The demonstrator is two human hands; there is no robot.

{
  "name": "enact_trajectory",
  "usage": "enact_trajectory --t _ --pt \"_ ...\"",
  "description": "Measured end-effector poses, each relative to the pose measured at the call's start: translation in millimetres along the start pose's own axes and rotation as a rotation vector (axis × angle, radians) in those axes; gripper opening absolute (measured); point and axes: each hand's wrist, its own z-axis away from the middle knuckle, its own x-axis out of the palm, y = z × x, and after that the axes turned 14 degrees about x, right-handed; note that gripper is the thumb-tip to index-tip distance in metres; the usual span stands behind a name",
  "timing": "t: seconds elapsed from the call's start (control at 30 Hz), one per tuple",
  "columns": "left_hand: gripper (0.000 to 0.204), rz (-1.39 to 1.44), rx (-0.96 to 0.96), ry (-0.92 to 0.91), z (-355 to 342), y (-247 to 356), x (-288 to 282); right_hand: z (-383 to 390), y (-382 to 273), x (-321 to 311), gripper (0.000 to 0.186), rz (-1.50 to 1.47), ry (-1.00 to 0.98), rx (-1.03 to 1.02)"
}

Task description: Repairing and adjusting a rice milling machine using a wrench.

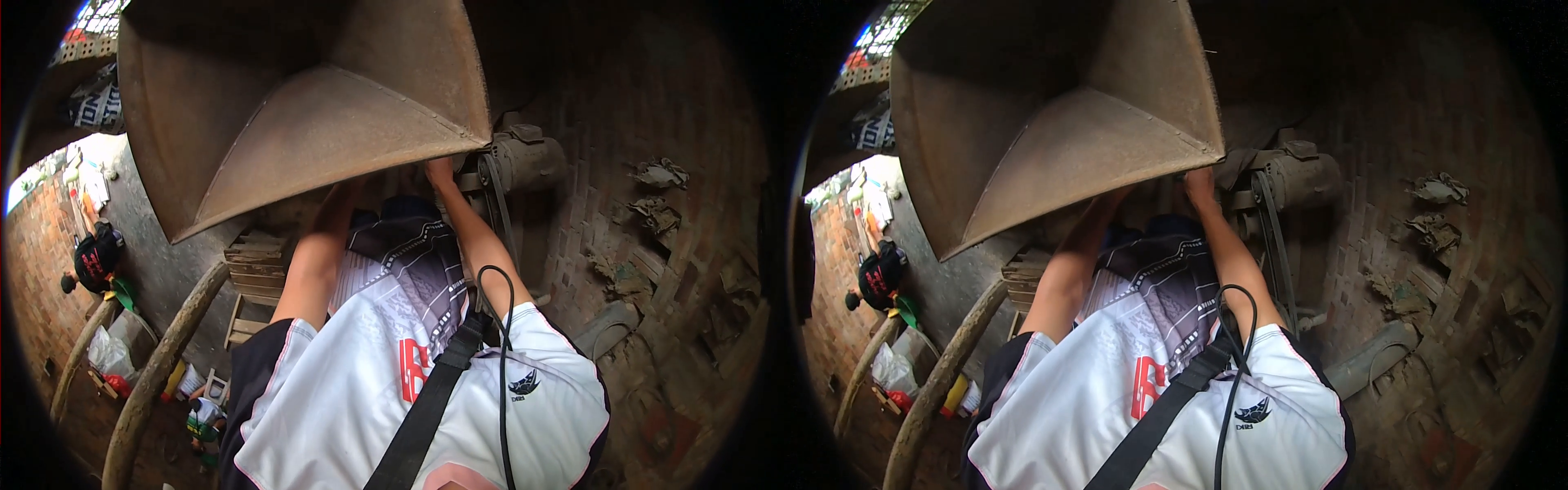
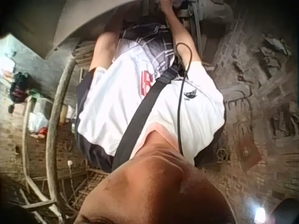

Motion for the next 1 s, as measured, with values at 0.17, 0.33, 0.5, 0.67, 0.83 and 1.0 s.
enact_trajectory --t 0.17,0.33,0.5,0.67,0.83,1.0 --pt "0.050 -0.117 0.012 -0.130 6 14 -5 17 27 38 0.032 -0.085 0.011 0.040" --pt "0.050 -0.246 0.012 -0.274 11 20 -8 34 11 76 0.027 -0.335 0.003 0.250" --pt "0.050 -0.317 0.049 -0.438 -7 37 12 36 36 112 0.051 -0.337 0.052 0.472" --pt "0.050 -0.487 -0.041 -0.433 8 16 -18 54 -39 90 0.037 -0.462 -0.365 0.843" --pt "0.050 -0.583 -0.020 -0.475 -6 26 -1 65 -49 97 0.035 -0.753 -0.293 0.931" --pt "0.050 -0.676 -0.013 -0.500 -17 30 6 68 -59 105 0.033 -0.756 -0.206 0.904"
